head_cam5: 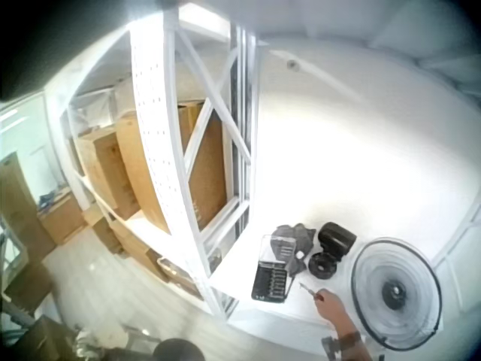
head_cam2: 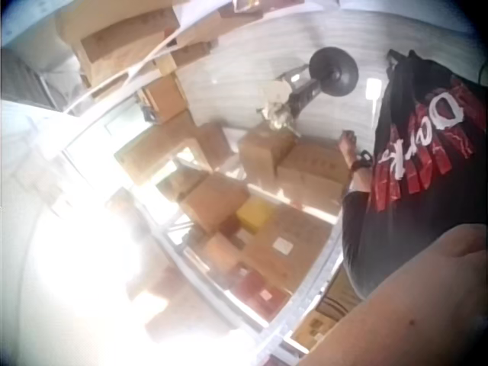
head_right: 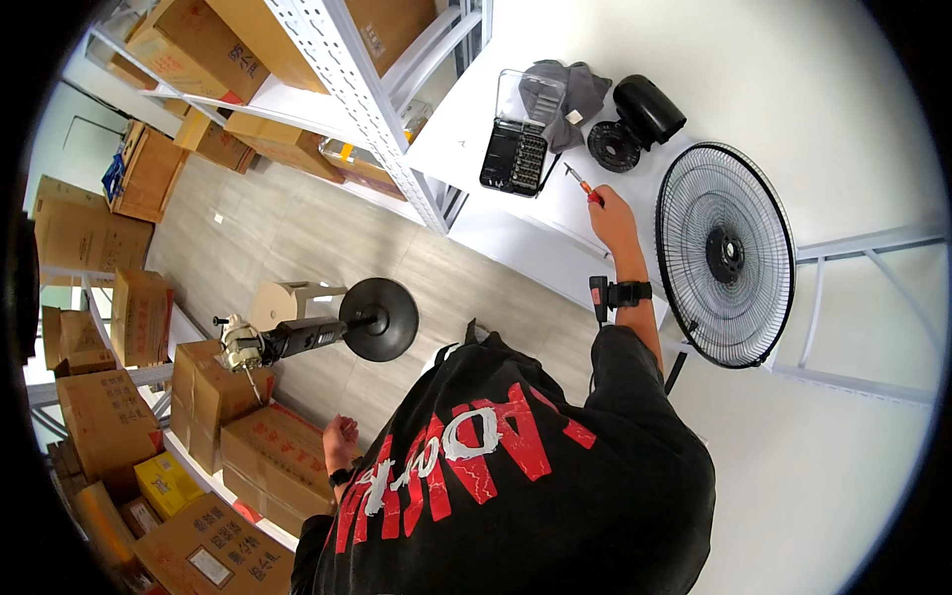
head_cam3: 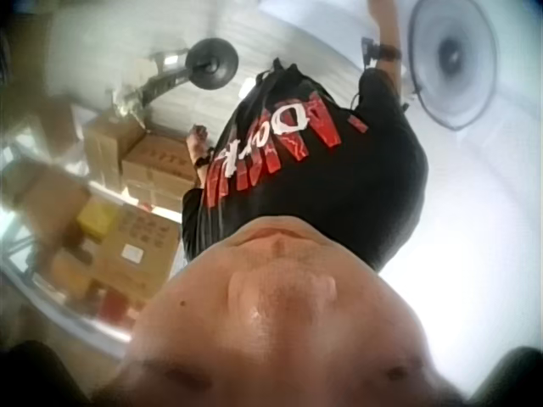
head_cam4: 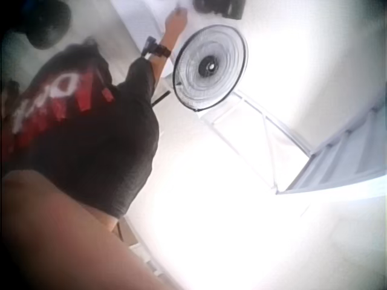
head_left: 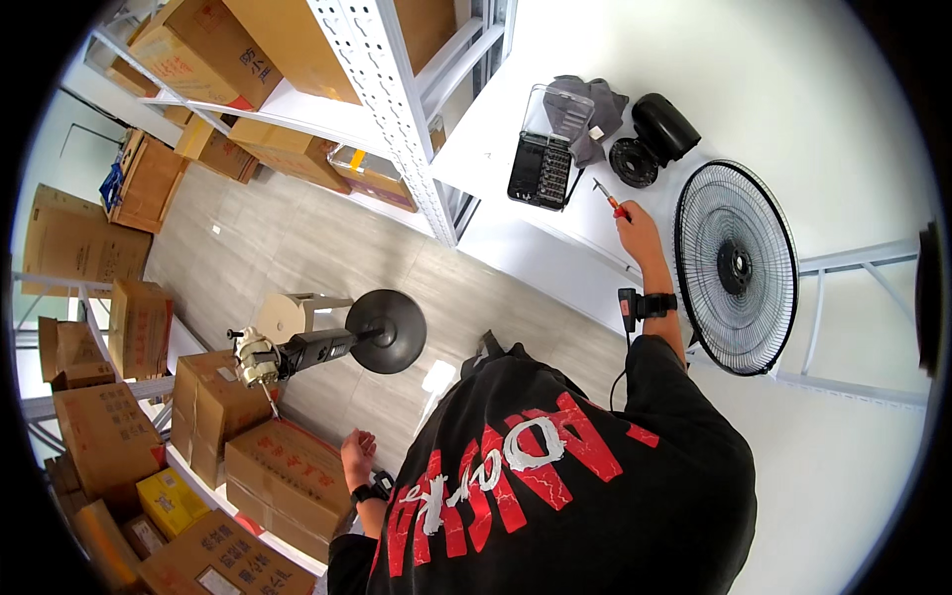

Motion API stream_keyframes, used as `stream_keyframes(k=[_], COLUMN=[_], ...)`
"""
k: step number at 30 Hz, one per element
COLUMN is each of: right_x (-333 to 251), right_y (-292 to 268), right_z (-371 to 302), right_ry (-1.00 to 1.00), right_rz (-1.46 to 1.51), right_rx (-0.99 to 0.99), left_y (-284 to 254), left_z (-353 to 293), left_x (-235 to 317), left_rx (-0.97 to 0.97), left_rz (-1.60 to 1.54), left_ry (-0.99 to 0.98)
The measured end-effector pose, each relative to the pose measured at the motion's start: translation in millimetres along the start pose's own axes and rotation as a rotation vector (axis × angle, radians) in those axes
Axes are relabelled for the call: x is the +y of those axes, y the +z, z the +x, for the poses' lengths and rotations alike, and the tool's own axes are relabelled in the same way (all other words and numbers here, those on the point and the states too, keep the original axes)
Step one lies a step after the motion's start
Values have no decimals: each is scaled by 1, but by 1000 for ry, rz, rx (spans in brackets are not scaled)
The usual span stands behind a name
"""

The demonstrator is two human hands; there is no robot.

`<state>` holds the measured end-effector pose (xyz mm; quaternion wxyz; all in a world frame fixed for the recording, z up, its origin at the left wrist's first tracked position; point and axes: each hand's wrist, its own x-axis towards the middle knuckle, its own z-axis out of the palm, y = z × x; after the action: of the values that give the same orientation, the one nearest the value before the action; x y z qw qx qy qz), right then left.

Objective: The person sits on the floor in a storage room and uses a screwdriver to tighten screws on a motor component mounted on a stand. They rotate the component to access different screws and continue the assembly process.

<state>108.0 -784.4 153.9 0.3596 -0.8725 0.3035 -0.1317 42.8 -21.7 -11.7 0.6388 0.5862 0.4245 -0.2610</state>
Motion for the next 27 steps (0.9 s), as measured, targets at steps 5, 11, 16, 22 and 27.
stream_keyframes(k=[5, 11, 16, 22, 27], right_x=[-26, -75, -109, -127, -107], right_y=[-9, -15, -13, -28, -39], right_z=[-10, -23, -38, -66, -77], right_ry=[148, 106, 13, 102, 53], right_rz=[290, 345, 424, 527, 499], right_rx=[-208, -348, -486, -539, -388], left_y=[78, 283, 452, 515, 525], left_z=[-24, -70, -169, -206, -214], left_x=[88, 202, 213, 199, 192], left_rx=[-270, -837, -1056, -1201, -1230], left_rz=[469, 827, 405, 280, 263], left_ry=[105, 623, 965, 824, 610])
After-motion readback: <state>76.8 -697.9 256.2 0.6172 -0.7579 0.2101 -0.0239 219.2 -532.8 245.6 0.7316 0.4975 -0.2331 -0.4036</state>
